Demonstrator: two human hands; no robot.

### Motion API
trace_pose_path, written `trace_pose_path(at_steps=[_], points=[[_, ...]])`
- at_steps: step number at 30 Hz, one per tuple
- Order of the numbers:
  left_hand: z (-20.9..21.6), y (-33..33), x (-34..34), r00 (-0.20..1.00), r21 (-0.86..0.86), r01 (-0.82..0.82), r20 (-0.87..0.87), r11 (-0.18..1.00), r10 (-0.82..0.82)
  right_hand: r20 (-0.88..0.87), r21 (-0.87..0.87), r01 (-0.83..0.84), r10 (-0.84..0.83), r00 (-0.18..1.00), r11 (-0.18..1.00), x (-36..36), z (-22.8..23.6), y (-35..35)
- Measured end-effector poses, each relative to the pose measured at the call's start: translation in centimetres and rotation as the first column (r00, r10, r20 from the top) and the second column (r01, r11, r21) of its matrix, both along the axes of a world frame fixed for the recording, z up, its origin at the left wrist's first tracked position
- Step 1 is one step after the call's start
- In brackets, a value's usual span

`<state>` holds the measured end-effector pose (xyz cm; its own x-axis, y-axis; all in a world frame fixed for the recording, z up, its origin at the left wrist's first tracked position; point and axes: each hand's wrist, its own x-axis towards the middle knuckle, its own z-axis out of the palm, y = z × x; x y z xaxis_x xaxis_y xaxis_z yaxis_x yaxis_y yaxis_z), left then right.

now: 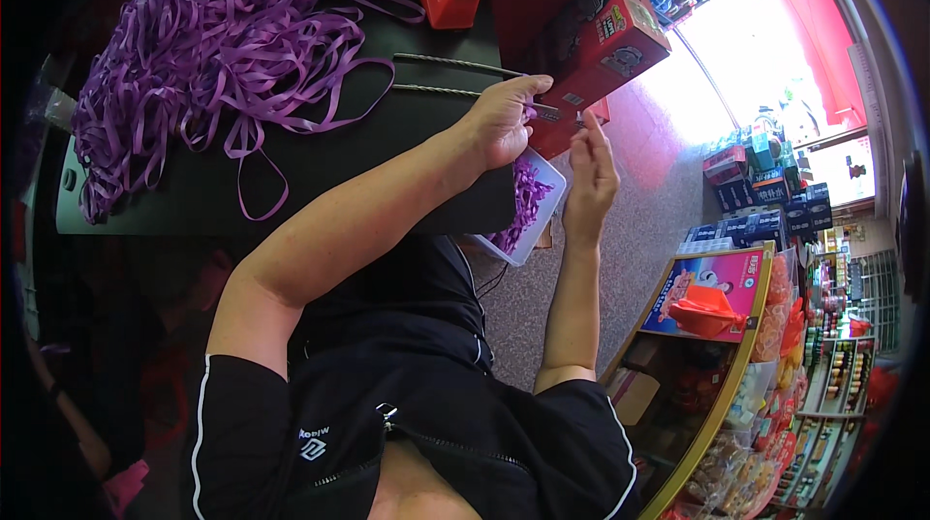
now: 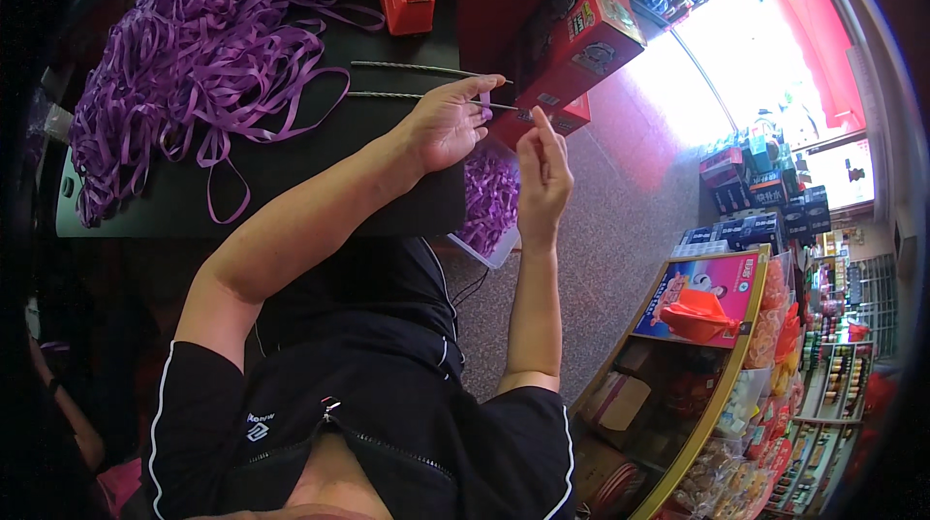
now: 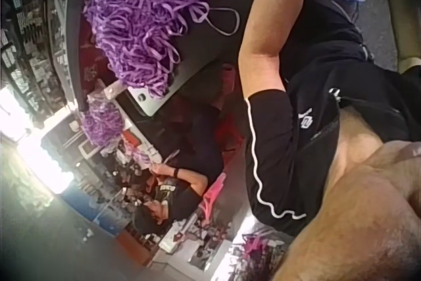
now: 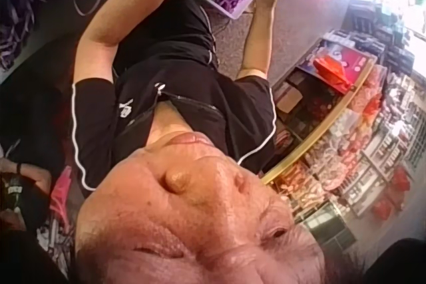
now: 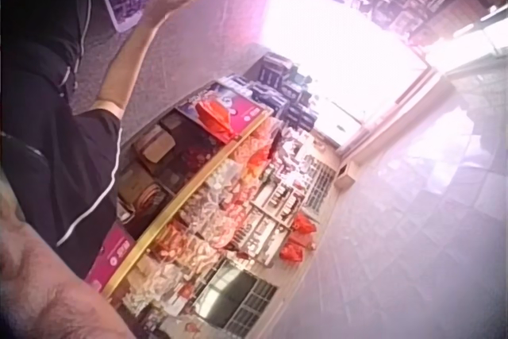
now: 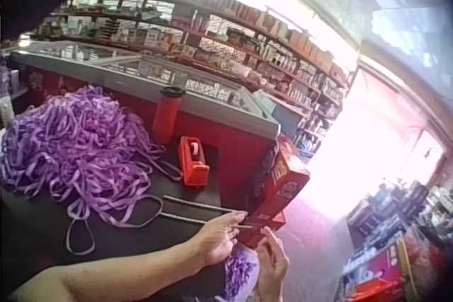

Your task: The recorder is seen organizing and looping purple lanyards around a measuring guide on a desk.

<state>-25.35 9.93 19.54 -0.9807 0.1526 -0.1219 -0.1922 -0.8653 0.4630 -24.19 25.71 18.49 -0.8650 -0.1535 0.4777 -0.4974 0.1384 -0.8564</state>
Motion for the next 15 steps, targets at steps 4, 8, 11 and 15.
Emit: trace_pose_path(at_steps=[4, 8, 11, 15], points=[[0.2, -0.4, 0.2, 0.998, -0.043, 0.041, -0.037, 0.998, -0.043, 0.352, -0.664, -0.17, 0.506, 0.787, 0.728, 0.3, 1.5, -0.2], [-0.3, -0.7, -0.3, 0.992, -0.082, 0.101, -0.064, 0.991, -0.107, 0.382, -0.758, -0.164, 0.634, 0.672, 0.631, -0.2, 2.0, -0.5], [0.0, -0.4, 0.1, 0.993, -0.089, 0.092, -0.062, 0.992, -0.098, 0.358, -0.791, -0.192, 0.694, 0.625, 0.581, -0.6, 1.9, -0.2], [0.2, -0.3, 0.4, 0.99, -0.109, 0.1, -0.089, 0.989, -0.109, 0.362, -0.808, -0.182, 0.715, 0.598, 0.561, -1.0, 2.0, -0.3]])
